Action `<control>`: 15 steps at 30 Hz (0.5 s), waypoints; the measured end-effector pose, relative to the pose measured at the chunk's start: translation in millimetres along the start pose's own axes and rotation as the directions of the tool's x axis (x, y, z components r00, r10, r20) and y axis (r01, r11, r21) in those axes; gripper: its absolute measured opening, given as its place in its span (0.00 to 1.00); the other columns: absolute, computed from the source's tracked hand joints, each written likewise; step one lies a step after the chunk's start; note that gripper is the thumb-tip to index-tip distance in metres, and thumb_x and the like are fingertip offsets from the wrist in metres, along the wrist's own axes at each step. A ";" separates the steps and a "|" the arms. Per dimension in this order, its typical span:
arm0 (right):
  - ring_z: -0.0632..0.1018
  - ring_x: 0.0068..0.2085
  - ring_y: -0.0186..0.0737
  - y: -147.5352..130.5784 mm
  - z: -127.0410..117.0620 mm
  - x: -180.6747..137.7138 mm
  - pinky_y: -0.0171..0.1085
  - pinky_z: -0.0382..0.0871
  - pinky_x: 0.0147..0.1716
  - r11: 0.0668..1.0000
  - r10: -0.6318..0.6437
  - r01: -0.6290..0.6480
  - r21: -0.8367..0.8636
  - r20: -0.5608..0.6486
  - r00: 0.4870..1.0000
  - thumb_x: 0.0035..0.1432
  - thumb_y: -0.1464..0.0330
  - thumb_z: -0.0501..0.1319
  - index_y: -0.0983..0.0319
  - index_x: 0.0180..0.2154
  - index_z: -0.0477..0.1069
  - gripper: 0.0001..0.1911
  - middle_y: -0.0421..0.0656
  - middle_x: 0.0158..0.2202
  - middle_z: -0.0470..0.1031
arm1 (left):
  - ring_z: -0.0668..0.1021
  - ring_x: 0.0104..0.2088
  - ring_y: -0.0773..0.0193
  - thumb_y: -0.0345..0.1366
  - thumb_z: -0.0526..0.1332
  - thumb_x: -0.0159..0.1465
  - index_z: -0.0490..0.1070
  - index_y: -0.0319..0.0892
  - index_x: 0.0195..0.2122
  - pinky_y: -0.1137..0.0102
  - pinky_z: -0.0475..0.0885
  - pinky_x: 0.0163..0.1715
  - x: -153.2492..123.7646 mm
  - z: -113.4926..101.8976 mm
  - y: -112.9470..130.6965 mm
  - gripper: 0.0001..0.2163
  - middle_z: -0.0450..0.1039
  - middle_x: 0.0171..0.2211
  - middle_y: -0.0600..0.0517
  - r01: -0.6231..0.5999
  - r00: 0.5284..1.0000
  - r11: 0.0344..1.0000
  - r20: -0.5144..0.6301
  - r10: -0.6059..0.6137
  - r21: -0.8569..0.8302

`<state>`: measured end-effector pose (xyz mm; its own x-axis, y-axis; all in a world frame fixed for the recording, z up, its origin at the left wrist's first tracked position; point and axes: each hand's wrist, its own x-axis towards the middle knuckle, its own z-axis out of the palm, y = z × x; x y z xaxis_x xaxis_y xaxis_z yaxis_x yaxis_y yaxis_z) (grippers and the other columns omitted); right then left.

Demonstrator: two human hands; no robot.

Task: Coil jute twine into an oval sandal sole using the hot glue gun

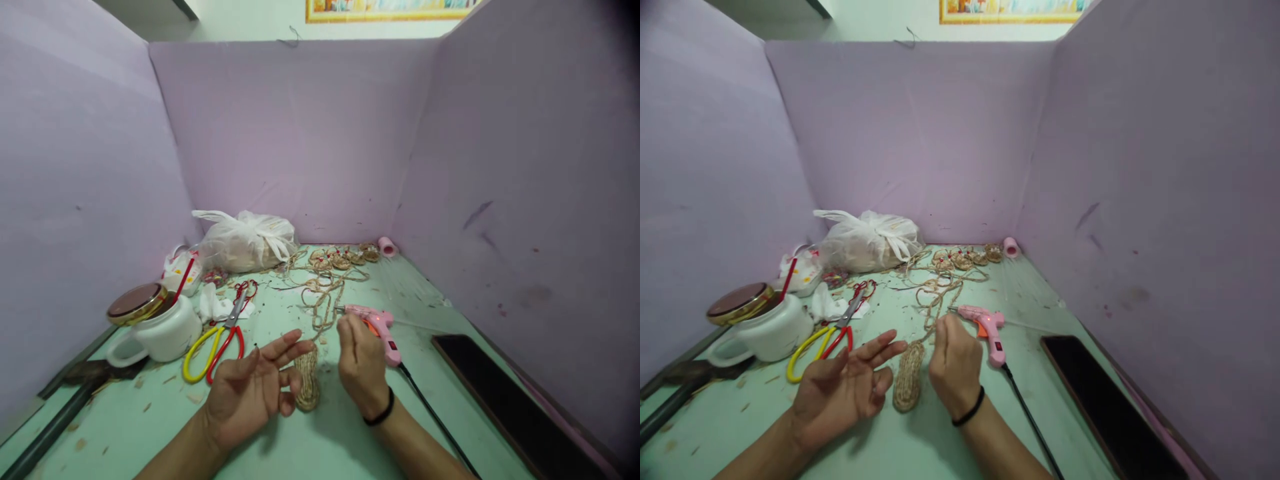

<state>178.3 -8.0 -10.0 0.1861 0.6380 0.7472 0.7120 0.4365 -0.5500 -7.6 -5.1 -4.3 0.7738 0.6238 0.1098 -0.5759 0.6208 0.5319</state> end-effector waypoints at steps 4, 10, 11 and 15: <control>0.59 0.19 0.33 12.7 2.9 3.9 0.35 0.50 0.20 0.980 0.170 -0.172 0.105 0.021 0.985 0.64 0.66 0.46 0.58 0.20 0.51 0.18 0.35 0.17 0.54 | 0.76 0.36 0.62 0.40 0.61 0.58 0.68 0.34 0.54 0.71 0.73 0.31 -1.5 1.3 3.2 0.23 0.71 0.52 0.44 -0.005 1.000 1.000 -0.010 0.004 -0.020; 0.55 0.17 0.30 5.1 5.2 0.3 0.33 0.50 0.16 0.916 0.254 -0.276 0.292 0.113 0.961 0.62 0.61 0.50 0.57 0.18 0.47 0.23 0.32 0.15 0.48 | 0.76 0.36 0.61 0.38 0.62 0.58 0.68 0.32 0.53 0.71 0.72 0.30 -2.6 0.7 6.0 0.23 0.72 0.51 0.42 -0.028 0.999 0.999 -0.035 0.026 -0.032; 0.57 0.17 0.30 2.8 4.8 0.6 0.32 0.52 0.16 0.903 0.251 -0.282 0.323 0.136 0.958 0.62 0.61 0.51 0.58 0.18 0.49 0.22 0.32 0.15 0.51 | 0.76 0.36 0.61 0.37 0.62 0.57 0.68 0.32 0.52 0.71 0.72 0.31 -2.3 0.3 6.2 0.23 0.72 0.51 0.42 -0.030 0.999 0.999 -0.040 0.029 -0.032; 0.67 0.20 0.31 -4.9 1.7 2.0 0.31 0.63 0.19 0.848 0.235 -0.305 0.433 0.210 0.949 0.56 0.66 0.57 0.60 0.24 0.60 0.11 0.35 0.20 0.62 | 0.76 0.39 0.59 0.36 0.64 0.55 0.69 0.30 0.51 0.66 0.72 0.38 -0.7 -1.4 6.4 0.23 0.73 0.49 0.40 -0.053 0.996 0.998 -0.077 0.052 -0.014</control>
<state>174.1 -7.8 -6.4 0.2016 0.8411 0.5019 0.2533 0.4502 -0.8563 -12.2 -0.9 -2.2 0.7201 0.6901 0.0721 -0.6200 0.5933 0.5134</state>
